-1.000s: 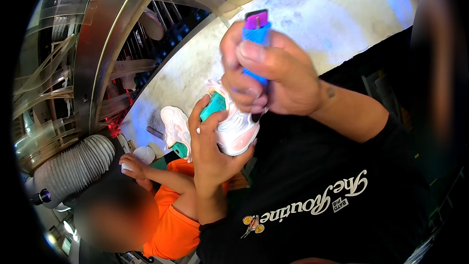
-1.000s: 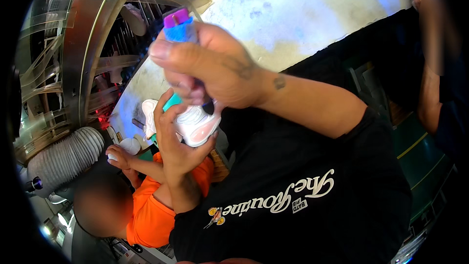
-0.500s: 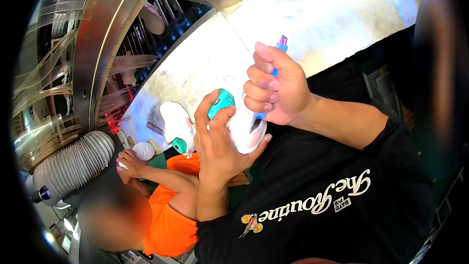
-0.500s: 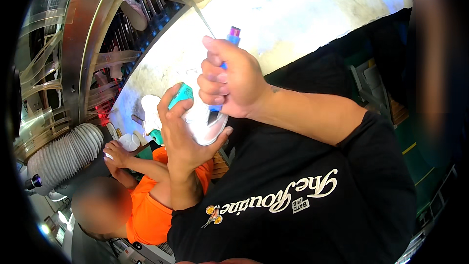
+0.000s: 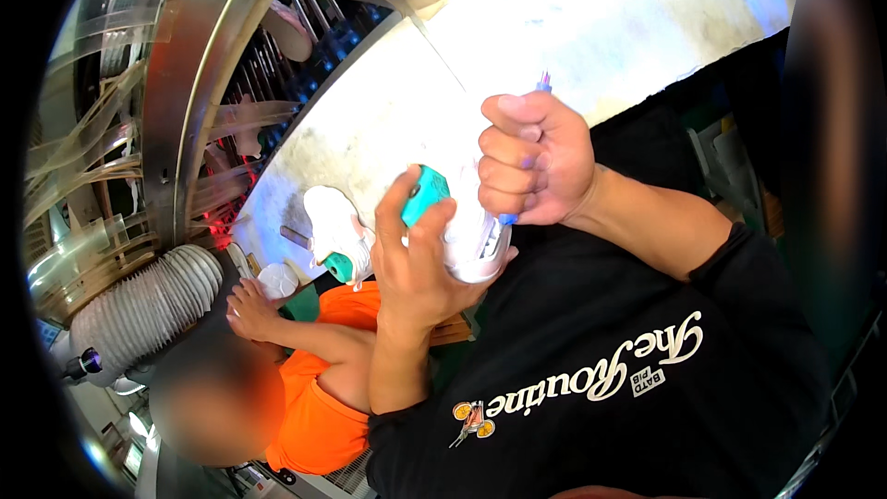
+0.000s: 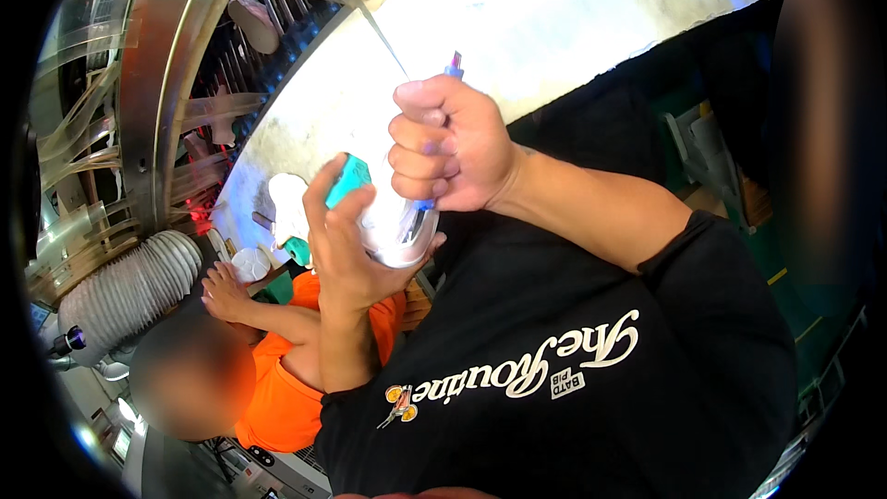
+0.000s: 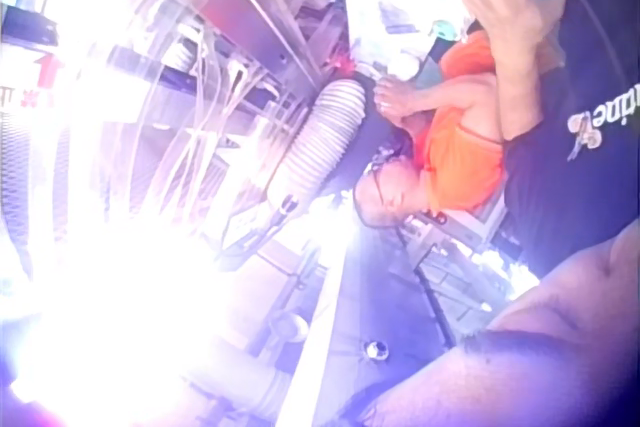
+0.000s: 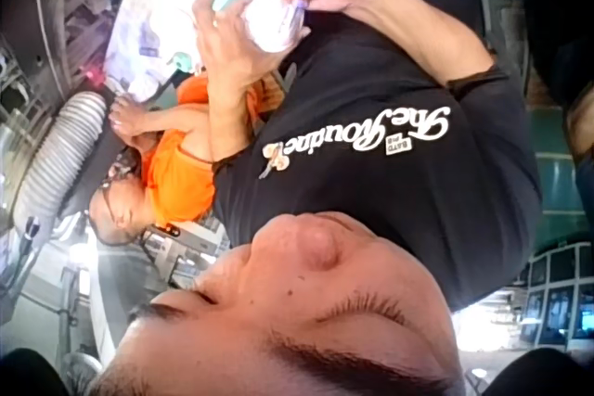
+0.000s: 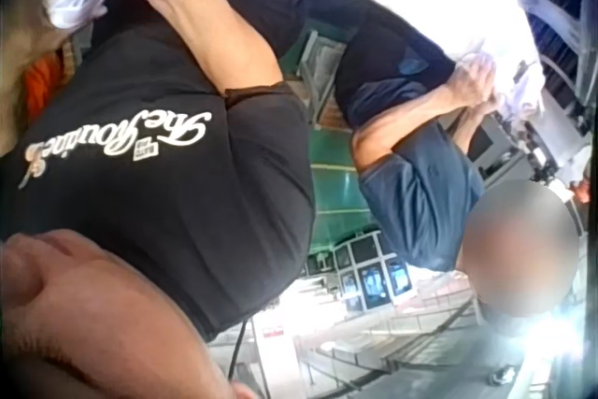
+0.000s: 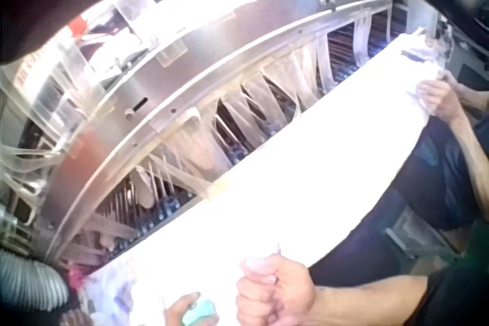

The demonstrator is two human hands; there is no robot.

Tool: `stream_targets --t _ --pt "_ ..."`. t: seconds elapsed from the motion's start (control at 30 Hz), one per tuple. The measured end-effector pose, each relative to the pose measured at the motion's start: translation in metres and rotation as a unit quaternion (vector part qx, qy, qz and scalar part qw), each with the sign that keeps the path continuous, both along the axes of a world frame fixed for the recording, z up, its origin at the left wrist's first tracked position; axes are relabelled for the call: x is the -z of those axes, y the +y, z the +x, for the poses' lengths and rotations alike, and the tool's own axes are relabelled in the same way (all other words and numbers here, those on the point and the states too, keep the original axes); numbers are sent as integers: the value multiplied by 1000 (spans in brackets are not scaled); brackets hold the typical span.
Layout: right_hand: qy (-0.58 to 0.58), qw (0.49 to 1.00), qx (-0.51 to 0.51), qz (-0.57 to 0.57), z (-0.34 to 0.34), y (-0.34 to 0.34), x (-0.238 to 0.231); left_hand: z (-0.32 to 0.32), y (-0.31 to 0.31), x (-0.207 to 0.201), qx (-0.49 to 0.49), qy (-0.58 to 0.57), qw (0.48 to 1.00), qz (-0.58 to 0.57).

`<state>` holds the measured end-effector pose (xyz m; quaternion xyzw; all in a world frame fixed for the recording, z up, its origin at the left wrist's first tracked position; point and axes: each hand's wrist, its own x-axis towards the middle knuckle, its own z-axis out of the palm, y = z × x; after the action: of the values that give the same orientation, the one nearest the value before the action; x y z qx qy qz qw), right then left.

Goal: The person cleans a white sneaker with a teal sole using a white cloth and a utility knife. They wipe the shoe's surface, scrape the sole, and apply a substance from a small bottle. The person handles the shoe one at a time, rotating it to access different areas.

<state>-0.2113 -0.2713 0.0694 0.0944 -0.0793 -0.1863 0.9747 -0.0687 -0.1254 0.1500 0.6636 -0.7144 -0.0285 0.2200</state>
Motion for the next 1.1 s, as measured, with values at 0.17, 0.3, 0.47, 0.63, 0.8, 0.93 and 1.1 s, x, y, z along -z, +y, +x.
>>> stream_targets --t 0.17,0.3,0.47,0.63,0.8,0.93,1.1 --pt "42 991 28 -124 11 -16 11 -3 13 10 16 22 999 -29" --pt "184 964 17 -193 2 -16 -34 -4 17 12 18 20 999 -24" --pt "152 956 34 -250 10 -18 -33 -11 13 1 -17 5 1000 7" --pt "-40 982 -87 -163 25 -34 1 -11 10 -2 -8 6 1000 4" --pt "-58 975 -169 -129 27 -40 6 -9 16 11 -1 3 999 -36" --pt "26 993 -99 -60 16 -47 6 0 21 17 -21 22 998 -63" --pt "186 979 22 -74 16 -22 -15 1 22 16 -67 38 996 -47"
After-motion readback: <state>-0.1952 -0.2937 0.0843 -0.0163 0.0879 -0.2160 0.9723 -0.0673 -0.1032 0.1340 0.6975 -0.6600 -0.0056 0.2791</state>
